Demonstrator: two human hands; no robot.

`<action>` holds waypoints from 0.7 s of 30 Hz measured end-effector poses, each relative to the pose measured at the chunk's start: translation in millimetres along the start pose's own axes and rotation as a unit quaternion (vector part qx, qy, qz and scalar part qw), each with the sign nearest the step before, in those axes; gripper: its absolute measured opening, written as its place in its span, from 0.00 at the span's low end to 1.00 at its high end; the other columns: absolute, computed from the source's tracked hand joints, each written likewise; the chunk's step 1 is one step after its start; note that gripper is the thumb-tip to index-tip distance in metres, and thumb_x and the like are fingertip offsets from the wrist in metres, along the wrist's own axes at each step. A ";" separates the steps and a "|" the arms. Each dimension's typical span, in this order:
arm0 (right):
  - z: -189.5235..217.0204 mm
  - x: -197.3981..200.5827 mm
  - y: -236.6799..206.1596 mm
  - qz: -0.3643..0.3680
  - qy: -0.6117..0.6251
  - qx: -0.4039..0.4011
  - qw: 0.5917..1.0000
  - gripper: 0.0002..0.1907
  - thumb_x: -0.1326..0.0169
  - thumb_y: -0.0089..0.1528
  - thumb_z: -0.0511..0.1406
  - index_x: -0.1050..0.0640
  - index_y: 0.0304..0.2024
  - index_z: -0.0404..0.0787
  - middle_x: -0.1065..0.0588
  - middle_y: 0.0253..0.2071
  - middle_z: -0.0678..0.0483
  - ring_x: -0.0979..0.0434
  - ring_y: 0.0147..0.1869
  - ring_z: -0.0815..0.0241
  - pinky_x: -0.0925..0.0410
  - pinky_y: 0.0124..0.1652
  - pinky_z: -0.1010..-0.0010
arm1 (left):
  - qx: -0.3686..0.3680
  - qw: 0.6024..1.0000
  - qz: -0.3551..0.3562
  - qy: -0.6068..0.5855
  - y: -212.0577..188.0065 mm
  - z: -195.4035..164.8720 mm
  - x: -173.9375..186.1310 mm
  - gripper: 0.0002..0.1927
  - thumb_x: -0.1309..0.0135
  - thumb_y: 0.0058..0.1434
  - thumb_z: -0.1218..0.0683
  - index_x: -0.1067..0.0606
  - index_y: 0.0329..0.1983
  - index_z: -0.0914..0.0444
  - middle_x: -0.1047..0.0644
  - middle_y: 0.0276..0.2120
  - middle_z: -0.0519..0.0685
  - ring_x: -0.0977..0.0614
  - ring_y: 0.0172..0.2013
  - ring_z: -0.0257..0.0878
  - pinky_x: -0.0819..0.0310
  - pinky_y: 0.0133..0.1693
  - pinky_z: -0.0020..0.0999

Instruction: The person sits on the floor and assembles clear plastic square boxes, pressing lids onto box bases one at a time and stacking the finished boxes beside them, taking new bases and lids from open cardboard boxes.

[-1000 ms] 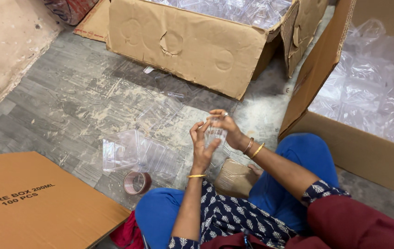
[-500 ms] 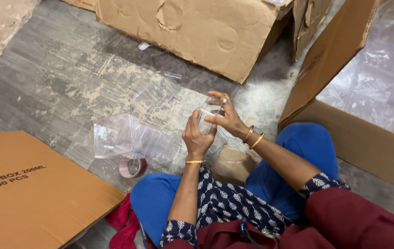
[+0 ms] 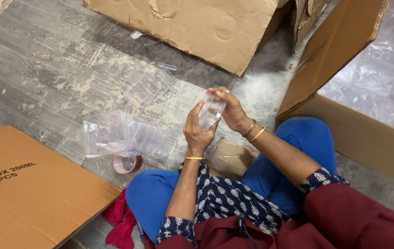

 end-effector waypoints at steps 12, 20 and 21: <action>-12.6 23.3 15.6 -0.034 -0.042 0.030 0.998 0.06 0.47 0.68 0.38 0.26 0.42 0.43 0.22 0.42 0.53 0.22 0.49 0.61 0.28 0.50 0.63 | 0.003 0.996 0.091 0.018 2.8 1.0 -4.8 0.38 0.33 0.49 0.53 0.32 0.64 0.62 0.21 0.52 0.57 0.18 0.51 0.54 0.22 0.50 0.44; 8.7 62.5 31.6 -0.139 -0.144 0.099 0.975 0.06 0.47 0.68 0.40 0.25 0.42 0.46 0.24 0.45 0.60 0.28 0.50 0.69 0.31 0.49 0.70 | 0.018 0.935 0.266 0.232 -46.5 50.1 -55.4 0.37 0.36 0.47 0.55 0.32 0.61 0.64 0.24 0.57 0.59 0.21 0.54 0.55 0.25 0.52 0.47; 9.1 63.0 32.3 -0.137 -0.142 0.095 0.976 0.05 0.47 0.68 0.40 0.25 0.42 0.46 0.24 0.45 0.61 0.28 0.50 0.69 0.32 0.49 0.70 | 0.009 0.920 0.281 0.273 -56.3 54.7 -65.3 0.36 0.38 0.47 0.55 0.32 0.62 0.65 0.24 0.57 0.60 0.22 0.54 0.57 0.26 0.53 0.48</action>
Point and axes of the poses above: each hand's wrist, its own y-axis towards the middle knuckle, its own x-axis out of the back of the hand, z = x × y, the point moved 10 cm from there along y, towards the middle knuckle
